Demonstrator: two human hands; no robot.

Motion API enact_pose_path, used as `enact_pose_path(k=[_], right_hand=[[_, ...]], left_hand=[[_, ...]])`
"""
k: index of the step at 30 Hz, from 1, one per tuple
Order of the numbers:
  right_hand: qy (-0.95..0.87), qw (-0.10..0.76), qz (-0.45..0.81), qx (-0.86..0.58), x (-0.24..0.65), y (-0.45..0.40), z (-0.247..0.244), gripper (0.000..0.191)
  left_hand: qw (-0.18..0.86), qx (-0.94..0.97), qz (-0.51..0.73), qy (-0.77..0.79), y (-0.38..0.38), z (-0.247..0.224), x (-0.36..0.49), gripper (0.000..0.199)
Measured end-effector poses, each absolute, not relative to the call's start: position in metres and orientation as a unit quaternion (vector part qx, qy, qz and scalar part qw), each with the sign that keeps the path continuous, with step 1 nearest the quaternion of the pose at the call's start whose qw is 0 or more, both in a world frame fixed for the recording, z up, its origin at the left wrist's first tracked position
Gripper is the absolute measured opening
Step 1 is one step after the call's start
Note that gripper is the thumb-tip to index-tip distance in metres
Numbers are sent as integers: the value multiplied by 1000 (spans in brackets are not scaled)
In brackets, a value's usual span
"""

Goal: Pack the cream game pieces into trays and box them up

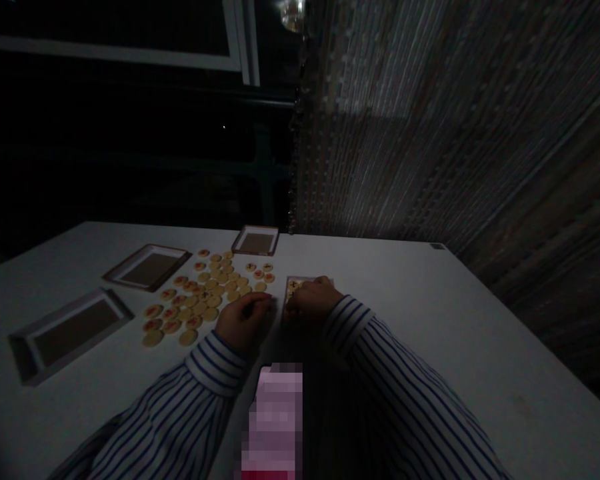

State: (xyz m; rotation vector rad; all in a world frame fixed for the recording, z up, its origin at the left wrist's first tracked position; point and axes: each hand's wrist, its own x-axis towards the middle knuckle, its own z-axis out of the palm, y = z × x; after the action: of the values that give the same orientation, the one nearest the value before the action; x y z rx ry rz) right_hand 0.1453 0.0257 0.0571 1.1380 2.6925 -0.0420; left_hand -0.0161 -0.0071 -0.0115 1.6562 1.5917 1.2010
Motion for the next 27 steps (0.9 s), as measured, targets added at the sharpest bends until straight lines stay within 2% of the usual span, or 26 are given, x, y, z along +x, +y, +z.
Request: enact_pose_path(k=[10, 20, 27], right_hand=[[915, 106, -12, 388, 148, 27, 58, 22], [907, -23, 44, 419, 161, 13, 98, 26], [903, -53, 38, 426, 162, 7, 105, 27]], left_hand=[[287, 599, 458, 590, -7, -12, -15, 26], [291, 571, 502, 581, -9, -1, -19, 29], [229, 581, 512, 590, -12, 10, -31, 29]])
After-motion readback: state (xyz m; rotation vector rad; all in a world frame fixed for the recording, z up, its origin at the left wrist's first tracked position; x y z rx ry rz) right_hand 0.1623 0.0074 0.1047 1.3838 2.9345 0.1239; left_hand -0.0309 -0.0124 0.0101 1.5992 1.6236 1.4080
